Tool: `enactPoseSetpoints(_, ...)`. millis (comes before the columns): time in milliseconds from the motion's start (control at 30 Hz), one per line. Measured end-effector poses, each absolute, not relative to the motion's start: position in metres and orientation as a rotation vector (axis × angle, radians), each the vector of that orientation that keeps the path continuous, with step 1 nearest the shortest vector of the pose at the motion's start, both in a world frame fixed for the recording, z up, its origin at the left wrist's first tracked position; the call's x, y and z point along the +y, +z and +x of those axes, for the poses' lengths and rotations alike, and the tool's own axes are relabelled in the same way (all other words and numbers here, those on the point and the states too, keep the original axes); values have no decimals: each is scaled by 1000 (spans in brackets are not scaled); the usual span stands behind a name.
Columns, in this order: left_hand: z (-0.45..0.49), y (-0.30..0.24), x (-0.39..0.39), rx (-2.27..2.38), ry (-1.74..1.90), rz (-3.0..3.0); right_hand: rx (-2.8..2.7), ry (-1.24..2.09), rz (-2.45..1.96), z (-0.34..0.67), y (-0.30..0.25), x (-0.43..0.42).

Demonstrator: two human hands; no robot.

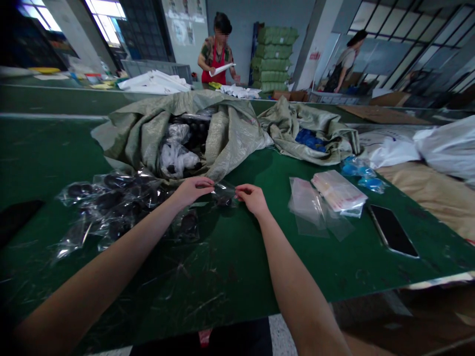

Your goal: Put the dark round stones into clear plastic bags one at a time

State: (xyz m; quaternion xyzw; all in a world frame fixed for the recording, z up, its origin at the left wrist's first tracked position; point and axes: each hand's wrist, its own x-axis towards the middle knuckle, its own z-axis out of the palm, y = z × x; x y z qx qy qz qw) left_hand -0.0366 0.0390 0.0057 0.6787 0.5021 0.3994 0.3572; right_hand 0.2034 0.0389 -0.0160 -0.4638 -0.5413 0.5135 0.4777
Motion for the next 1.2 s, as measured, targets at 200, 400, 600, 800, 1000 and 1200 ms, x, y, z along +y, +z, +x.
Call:
enactPoseSetpoints(200, -39, 10, 35, 1342, 980, 2054, -1429, 1158, -1130, 206, -21, 43)
enactPoseSetpoints(400, -39, 7, 35, 1376, 999, 2065, -1526, 1035, -1139, 206, -16, 41)
enactPoseSetpoints(600, -36, 13, 30, 1265, 992, 2206, -1353, 1193, -1169, 204, -15, 39)
enactPoseSetpoints(800, -37, 13, 23, 1279, 962, 2203, -1201, 1284, -1174, 201, -13, 37)
enactPoseSetpoints(1000, -39, 11, 22, 1300, 919, 2043, -1127, 1343, -1176, 200, -11, 35)
enactPoseSetpoints(1200, -42, 14, 24, 1218, 880, 1834, -1082, 1400, -1179, 200, -9, 35)
